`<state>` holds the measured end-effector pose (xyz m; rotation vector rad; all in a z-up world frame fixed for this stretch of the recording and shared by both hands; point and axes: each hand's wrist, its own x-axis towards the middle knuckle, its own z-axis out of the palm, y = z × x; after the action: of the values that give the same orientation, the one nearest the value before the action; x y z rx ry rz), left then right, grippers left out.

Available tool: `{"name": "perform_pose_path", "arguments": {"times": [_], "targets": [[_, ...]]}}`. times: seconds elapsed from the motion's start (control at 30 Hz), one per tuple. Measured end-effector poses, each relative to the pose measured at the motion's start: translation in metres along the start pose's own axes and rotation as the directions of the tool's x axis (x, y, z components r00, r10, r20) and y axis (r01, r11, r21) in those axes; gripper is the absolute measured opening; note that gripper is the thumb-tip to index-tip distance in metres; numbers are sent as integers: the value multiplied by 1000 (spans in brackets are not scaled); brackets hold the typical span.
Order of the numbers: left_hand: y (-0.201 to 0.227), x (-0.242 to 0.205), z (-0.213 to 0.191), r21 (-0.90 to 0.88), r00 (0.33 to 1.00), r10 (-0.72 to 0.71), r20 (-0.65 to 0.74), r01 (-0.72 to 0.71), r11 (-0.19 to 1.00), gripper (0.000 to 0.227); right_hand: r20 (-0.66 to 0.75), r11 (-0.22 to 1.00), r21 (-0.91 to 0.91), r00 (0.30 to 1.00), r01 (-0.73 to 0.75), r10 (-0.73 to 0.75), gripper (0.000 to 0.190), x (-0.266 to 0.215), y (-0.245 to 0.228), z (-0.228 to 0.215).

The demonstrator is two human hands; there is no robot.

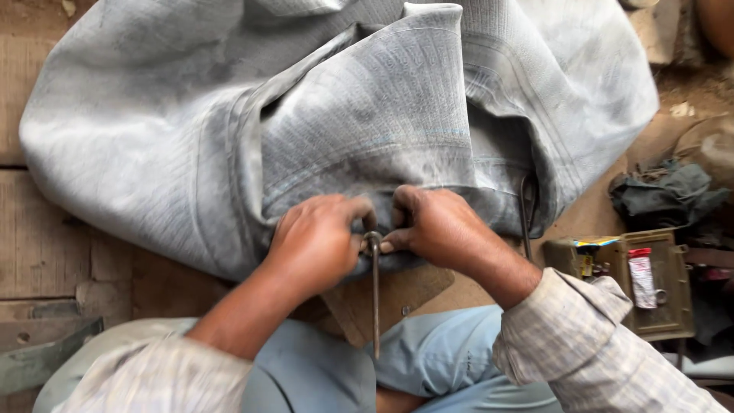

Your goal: The person sits on the floor repairing a large rubberized fabric bag. They insert a bolt through a metal grommet in the bag, add a washer, tighten it with a wrench, work the fitting with a rod, and finally hammer the fitting to seat it.

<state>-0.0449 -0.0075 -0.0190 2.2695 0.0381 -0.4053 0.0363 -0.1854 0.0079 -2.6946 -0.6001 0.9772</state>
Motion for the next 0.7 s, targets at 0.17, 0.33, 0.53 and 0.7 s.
{"name": "perform_pose_path", "arguments": {"times": [0.17,0.33,0.53,0.7], "targets": [[1,-4,-1,0,1000,2,3,-2,1000,11,-9,995,95,1000,30,-29,43,-2,3,1],[3,-5,-6,-4,997,-61,49,61,998,16,53,990,142,999,2,-9,37,-4,0,-2],[3,-7,-6,9,999,-20,46,19,1000,18,11,989,142,999,44,-46,34,-7,1,0],[7,-6,-8,-28,999,-21,29,21,999,20,-59,986,117,992,117,-111,33,-7,6,4]]}}
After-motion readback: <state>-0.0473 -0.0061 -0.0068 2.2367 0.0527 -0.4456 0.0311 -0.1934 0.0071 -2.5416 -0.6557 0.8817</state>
